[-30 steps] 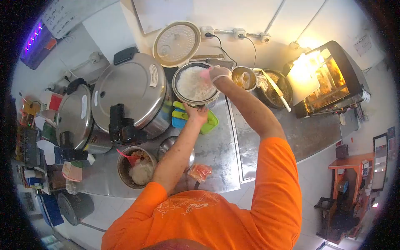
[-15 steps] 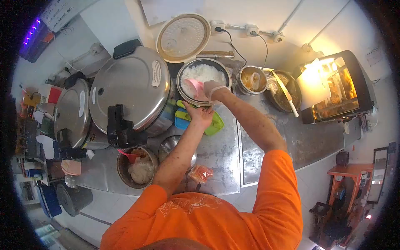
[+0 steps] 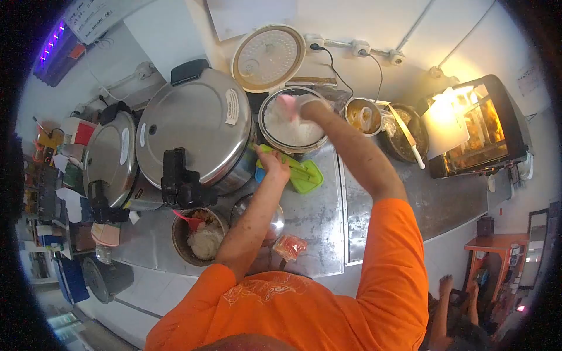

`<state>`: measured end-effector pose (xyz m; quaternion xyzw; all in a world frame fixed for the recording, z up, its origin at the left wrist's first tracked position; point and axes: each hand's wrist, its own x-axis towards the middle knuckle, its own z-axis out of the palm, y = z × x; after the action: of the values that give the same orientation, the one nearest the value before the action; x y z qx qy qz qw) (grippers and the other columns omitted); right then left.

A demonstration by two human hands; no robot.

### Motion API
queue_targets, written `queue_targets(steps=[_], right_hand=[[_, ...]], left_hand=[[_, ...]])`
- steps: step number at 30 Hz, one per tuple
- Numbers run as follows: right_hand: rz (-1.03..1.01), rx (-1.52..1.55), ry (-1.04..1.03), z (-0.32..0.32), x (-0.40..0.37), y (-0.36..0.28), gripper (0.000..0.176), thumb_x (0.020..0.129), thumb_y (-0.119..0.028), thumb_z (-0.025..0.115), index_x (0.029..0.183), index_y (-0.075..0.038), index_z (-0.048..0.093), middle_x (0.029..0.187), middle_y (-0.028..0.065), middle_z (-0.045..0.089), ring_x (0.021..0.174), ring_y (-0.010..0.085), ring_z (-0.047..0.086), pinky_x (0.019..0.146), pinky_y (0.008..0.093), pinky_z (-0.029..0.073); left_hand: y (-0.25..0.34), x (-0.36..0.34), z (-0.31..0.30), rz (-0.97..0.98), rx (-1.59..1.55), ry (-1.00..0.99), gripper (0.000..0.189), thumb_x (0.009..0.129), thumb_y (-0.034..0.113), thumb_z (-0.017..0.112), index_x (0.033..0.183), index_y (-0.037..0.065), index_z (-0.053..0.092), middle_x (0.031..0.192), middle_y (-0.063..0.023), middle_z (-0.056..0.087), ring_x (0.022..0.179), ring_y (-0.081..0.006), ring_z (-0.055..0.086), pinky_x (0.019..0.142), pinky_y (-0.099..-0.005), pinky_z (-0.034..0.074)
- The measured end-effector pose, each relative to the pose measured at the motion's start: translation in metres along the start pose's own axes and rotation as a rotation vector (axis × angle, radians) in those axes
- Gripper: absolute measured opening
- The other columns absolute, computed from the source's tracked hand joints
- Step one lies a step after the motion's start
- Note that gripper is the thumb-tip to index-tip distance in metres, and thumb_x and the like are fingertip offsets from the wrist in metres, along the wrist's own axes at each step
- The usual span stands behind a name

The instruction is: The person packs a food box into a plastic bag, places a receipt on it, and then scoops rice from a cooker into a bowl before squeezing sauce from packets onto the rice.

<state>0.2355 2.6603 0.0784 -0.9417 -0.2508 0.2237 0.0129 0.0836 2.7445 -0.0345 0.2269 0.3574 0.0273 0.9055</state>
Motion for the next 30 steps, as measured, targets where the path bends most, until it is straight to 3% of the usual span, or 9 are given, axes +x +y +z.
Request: queue_targets(steps=[2,7,10,11,17,21,23,25,30], right_hand=[[0.033,-0.092,0.054,0.014,0.023,-0.021,0.048,0.083,-0.035,0.063,0.126,-0.016,0.055,0.11,0.0212,0.066,0.102,0.036,0.063,0.088,0.0467,0.046],[-0.114,-0.273,-0.095,0.039,0.05,0.007,0.035,0.079,-0.029,0.069,0.105,-0.005,0.071,0.106,0.0202,0.068,0.1,0.0326,0.067,0.084,0.0414,0.05],[-0.206,-0.328,-0.01,0.053,0.056,0.006,0.021,0.074,-0.01,0.064,0.09,0.001,0.072,0.09,0.0244,0.069,0.088,0.034,0.07,0.074,0.0421,0.054],[-0.225,-0.32,0.011,0.054,0.054,0.005,0.022,0.078,-0.014,0.063,0.089,0.003,0.071,0.083,0.0224,0.07,0.08,0.0347,0.07,0.068,0.043,0.054],[-0.218,-0.06,-0.176,0.056,0.042,0.026,0.033,0.087,-0.03,0.06,0.086,0.002,0.069,0.066,0.0152,0.066,0.055,0.0268,0.063,0.051,0.0402,0.05],[-0.079,0.333,-0.254,0.083,0.048,0.064,0.039,0.091,-0.04,0.062,0.075,-0.004,0.063,0.053,0.0009,0.049,0.043,0.0165,0.044,0.039,0.034,0.036],[-0.193,0.461,-0.236,0.066,0.026,0.071,0.037,0.092,-0.041,0.062,0.076,-0.008,0.062,0.055,0.0001,0.047,0.044,0.0135,0.043,0.038,0.0314,0.033],[0.113,0.785,-0.264,0.054,0.003,0.064,0.04,0.092,-0.047,0.061,0.076,-0.01,0.059,0.058,-0.0004,0.047,0.045,0.0114,0.041,0.039,0.0289,0.032],[-0.518,0.218,0.407,0.098,-0.005,0.124,0.035,0.093,-0.043,0.06,0.076,-0.012,0.055,0.06,-0.0014,0.045,0.046,0.0123,0.042,0.039,0.0301,0.031]], left_hand=[[0.01,0.007,0.007,0.055,0.042,-0.013,0.108,0.083,0.08,0.034,0.152,0.001,0.006,0.159,-0.0116,0.013,0.147,-0.0198,0.013,0.117,-0.0459,0.004],[0.023,0.004,0.002,0.003,0.128,-0.081,0.114,0.079,0.081,0.042,0.152,0.0,0.009,0.159,-0.0122,0.015,0.147,-0.0205,0.014,0.116,-0.0444,0.005],[0.026,0.006,0.001,-0.008,0.139,-0.096,0.118,0.076,0.081,0.046,0.152,-0.001,0.009,0.158,-0.0127,0.016,0.147,-0.0214,0.014,0.116,-0.0436,0.005],[0.026,0.005,0.0,-0.009,0.139,-0.103,0.119,0.075,0.081,0.048,0.152,-0.001,0.009,0.158,-0.0129,0.017,0.147,-0.0218,0.015,0.116,-0.0434,0.005],[0.026,0.011,-0.004,-0.025,0.135,-0.131,0.119,0.074,0.081,0.05,0.152,0.0,0.01,0.158,-0.0135,0.016,0.147,-0.023,0.014,0.117,-0.0444,0.004],[0.026,0.007,-0.012,-0.024,0.108,-0.128,0.115,0.076,0.079,0.051,0.152,0.002,0.012,0.158,-0.0126,0.017,0.146,-0.0228,0.015,0.117,-0.0445,0.005],[0.027,0.004,-0.014,-0.043,0.052,-0.068,0.108,0.08,0.075,0.051,0.152,0.003,0.015,0.157,-0.011,0.021,0.145,-0.0225,0.019,0.116,-0.044,0.008],[0.03,-0.014,-0.033,0.007,0.111,-0.13,0.096,0.085,0.068,0.051,0.15,0.004,0.021,0.154,-0.0095,0.027,0.141,-0.0222,0.026,0.115,-0.0429,0.015],[0.06,-0.128,-0.125,-0.117,0.104,-0.309,0.048,0.096,0.047,0.049,0.127,0.011,0.05,0.119,-0.0042,0.055,0.111,-0.0195,0.054,0.095,-0.0388,0.039]])
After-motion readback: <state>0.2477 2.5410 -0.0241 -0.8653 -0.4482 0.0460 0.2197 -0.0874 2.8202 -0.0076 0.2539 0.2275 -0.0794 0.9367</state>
